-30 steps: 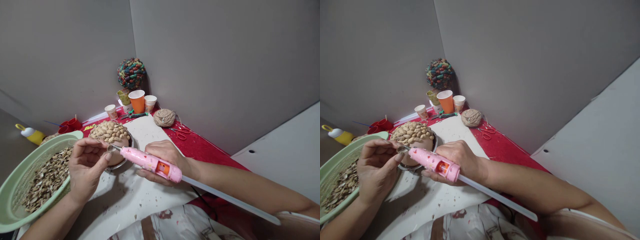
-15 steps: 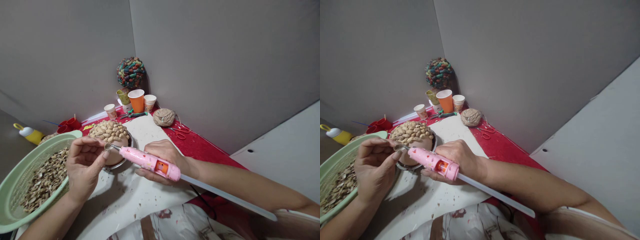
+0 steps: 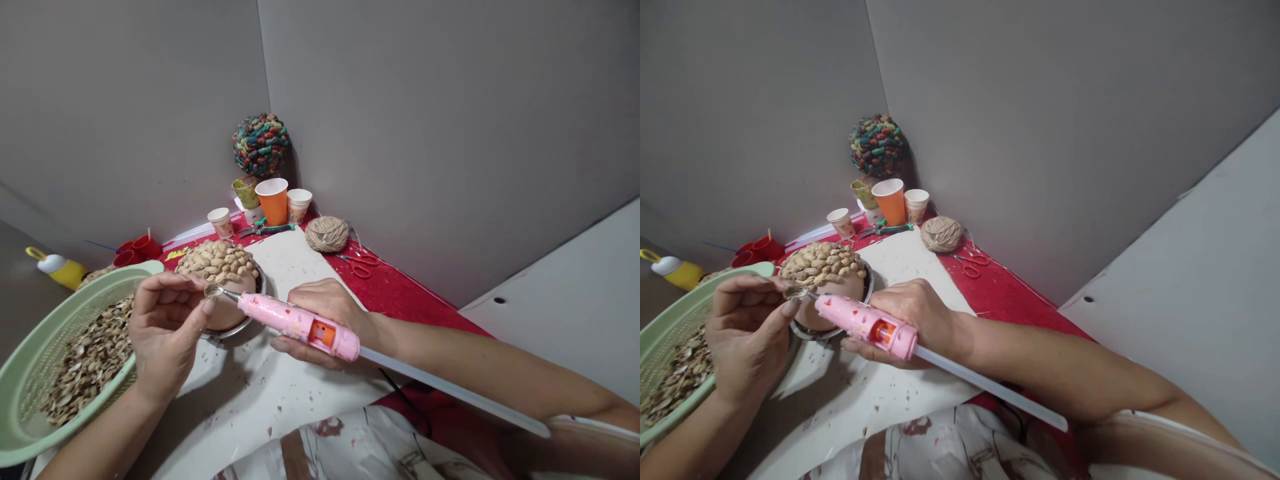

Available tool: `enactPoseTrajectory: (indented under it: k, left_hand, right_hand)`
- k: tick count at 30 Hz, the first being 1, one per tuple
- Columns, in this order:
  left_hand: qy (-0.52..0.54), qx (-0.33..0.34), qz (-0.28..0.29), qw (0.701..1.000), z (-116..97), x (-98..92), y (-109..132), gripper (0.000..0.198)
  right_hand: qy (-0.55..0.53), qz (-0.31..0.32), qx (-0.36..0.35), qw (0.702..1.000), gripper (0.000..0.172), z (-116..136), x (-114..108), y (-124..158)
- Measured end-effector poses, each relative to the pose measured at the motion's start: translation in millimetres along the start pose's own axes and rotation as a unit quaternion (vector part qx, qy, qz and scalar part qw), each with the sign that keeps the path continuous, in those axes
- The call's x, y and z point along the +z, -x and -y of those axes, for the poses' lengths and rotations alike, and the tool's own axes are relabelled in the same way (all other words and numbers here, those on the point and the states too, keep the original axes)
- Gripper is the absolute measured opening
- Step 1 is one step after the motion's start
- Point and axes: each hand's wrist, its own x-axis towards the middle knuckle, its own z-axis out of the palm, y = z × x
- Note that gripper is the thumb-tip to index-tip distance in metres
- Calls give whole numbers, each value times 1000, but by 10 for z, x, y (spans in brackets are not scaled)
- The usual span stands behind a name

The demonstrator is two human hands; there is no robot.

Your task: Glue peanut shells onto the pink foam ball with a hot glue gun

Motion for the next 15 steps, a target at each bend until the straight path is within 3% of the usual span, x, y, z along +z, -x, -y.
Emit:
enactPoseTrajectory:
  k: [15]
  left_hand:
    - [-2, 24, 23, 999, 20, 43, 31, 34]
  right_hand:
    - [-16, -2, -10, 1000, 42, -11, 13, 19]
